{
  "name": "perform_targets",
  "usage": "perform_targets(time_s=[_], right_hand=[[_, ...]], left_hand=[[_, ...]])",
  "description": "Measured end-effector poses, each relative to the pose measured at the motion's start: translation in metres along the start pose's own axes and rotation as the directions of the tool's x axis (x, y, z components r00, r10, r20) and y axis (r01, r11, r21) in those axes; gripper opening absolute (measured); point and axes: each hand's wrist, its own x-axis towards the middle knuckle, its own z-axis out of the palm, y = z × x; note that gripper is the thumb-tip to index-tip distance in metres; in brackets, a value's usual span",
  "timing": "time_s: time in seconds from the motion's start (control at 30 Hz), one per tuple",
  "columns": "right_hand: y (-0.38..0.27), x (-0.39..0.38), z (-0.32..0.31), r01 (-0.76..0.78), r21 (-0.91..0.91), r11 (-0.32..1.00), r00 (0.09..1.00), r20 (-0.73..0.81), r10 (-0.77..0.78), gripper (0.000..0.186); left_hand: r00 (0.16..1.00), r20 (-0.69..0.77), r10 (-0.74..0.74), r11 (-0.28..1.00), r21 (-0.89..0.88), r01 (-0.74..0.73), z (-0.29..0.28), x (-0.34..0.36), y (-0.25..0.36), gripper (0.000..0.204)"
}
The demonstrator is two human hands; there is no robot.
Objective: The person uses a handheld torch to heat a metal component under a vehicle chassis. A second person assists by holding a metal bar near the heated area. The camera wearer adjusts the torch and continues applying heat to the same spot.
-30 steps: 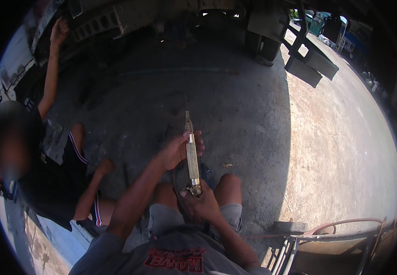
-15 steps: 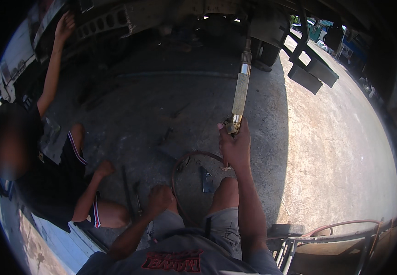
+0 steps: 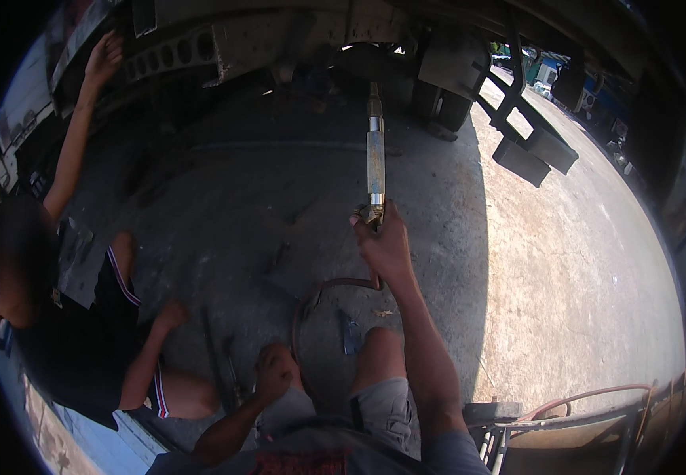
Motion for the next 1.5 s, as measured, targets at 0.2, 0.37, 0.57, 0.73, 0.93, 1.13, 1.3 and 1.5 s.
perform_targets(time_s=[0.2,0.37,0.57,0.73,0.93,1.13,1.3,1.5], right_hand=[[0.001,0.025,0.015,0.061,-0.102,0.993,0.994,0.092,-0.052,0.029],[-0.007,0.033,0.02,0.019,-0.08,0.997,0.993,0.118,-0.01,0.029],[0.002,0.014,0.029,0.002,-0.021,1.0,0.983,-0.183,-0.006,0.039],[-0.045,-0.011,0.018,-0.121,-0.03,0.992,0.98,-0.162,0.115,0.061],[-0.048,-0.024,0.015,-0.1,0.082,0.992,0.993,-0.054,0.105,0.099],[-0.029,-0.035,0.016,-0.083,0.156,0.984,0.982,-0.153,0.107,0.105],[-0.051,-0.039,0.012,-0.172,0.592,0.787,0.968,-0.046,0.246,0.077],[-0.048,-0.037,0.013,-0.154,0.736,0.66,0.976,0.008,0.219,0.026]], left_hand=[[0.987,-0.14,0.075,0.995,0.074,-0.065,0.013,0.009,-0.007,0.056],[0.983,-0.162,0.082,0.995,0.076,-0.071,0.016,0.01,-0.014,0.055],[0.994,-0.109,0.017,1.0,0.008,-0.017,0.01,0.011,-0.012,0.056],[0.994,-0.108,0.017,0.999,0.031,-0.014,0.022,0.01,-0.023,0.055],[0.973,-0.219,0.07,0.998,0.009,-0.07,0.025,0.011,-0.024,0.051],[0.955,-0.255,0.151,0.984,-0.051,-0.169,0.005,0.002,-0.016,0.054],[0.998,-0.063,0.026,0.987,-0.159,-0.036,-0.029,-0.002,0.0,0.064],[0.991,-0.131,0.017,0.923,-0.379,-0.066,-0.107,0.079,0.088,0.091]])
